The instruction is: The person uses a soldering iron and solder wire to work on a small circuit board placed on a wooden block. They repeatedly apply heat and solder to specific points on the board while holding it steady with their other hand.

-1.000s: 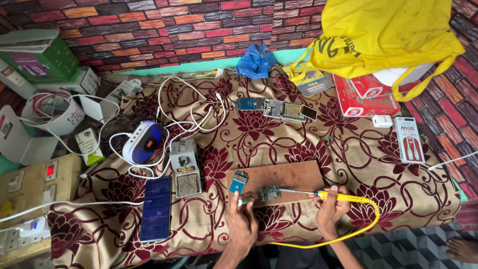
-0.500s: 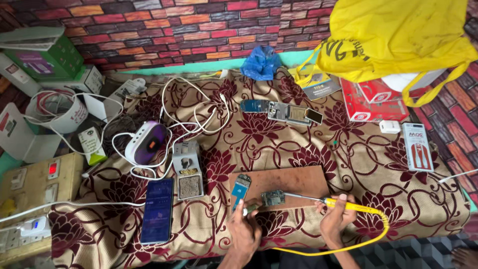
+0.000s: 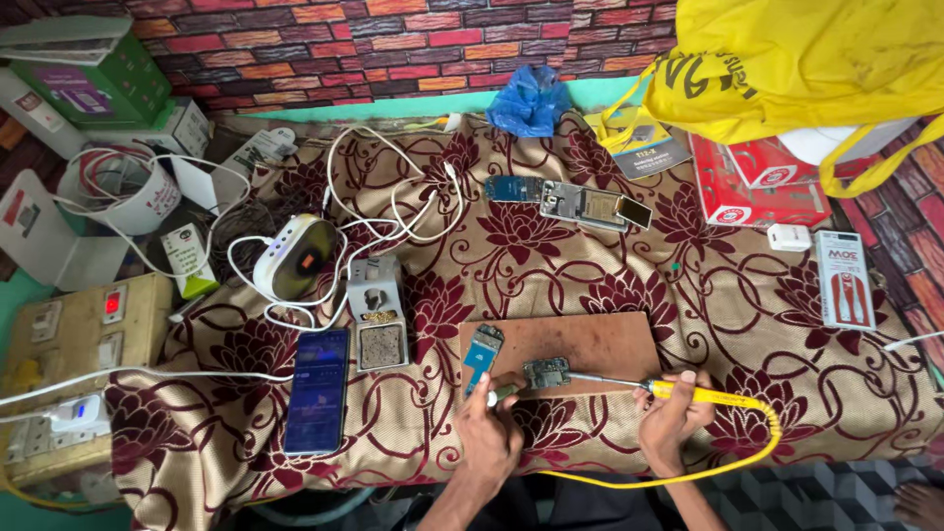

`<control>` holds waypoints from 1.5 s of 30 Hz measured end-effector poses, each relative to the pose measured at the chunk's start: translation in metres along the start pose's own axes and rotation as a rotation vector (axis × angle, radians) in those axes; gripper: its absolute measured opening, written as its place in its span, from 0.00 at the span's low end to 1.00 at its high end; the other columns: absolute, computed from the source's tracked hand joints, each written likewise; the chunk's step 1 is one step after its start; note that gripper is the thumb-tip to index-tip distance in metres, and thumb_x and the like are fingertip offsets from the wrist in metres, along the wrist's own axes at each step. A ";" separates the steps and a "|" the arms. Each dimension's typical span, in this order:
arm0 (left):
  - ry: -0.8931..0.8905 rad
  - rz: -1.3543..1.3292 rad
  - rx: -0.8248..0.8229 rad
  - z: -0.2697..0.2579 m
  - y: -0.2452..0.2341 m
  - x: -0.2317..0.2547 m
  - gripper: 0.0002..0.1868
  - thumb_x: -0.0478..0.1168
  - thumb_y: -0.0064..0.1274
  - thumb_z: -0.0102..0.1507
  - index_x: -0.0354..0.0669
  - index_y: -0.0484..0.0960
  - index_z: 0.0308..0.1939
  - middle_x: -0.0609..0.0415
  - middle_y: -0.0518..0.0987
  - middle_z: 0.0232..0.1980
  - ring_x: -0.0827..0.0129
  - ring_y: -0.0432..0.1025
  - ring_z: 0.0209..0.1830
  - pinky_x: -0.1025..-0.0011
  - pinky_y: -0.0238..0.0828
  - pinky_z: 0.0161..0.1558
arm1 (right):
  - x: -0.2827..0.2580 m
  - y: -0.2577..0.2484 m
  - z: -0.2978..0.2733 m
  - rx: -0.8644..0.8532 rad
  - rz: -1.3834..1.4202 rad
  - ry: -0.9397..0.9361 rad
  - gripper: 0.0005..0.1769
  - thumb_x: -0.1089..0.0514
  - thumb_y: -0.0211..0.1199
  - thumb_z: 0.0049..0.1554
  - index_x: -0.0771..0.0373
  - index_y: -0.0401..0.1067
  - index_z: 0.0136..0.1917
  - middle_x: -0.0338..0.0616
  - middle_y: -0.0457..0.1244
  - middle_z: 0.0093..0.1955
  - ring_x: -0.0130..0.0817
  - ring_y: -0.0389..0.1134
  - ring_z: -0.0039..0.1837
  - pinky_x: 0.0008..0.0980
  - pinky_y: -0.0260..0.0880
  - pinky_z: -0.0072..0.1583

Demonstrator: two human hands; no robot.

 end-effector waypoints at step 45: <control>0.034 0.000 -0.073 -0.006 0.002 -0.003 0.54 0.19 0.50 0.50 0.48 0.47 0.77 0.52 0.85 0.49 0.63 0.77 0.30 0.68 0.72 0.33 | -0.011 0.014 0.002 -0.055 0.041 -0.048 0.17 0.51 0.50 0.72 0.66 0.55 0.48 0.48 0.57 0.32 0.37 0.63 0.28 0.31 0.65 0.32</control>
Point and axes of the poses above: each hand's wrist, its own z-axis towards the middle knuckle, its own y-axis out of the palm, x = y × z, the point moved 8 cm from there along z, towards the middle knuckle
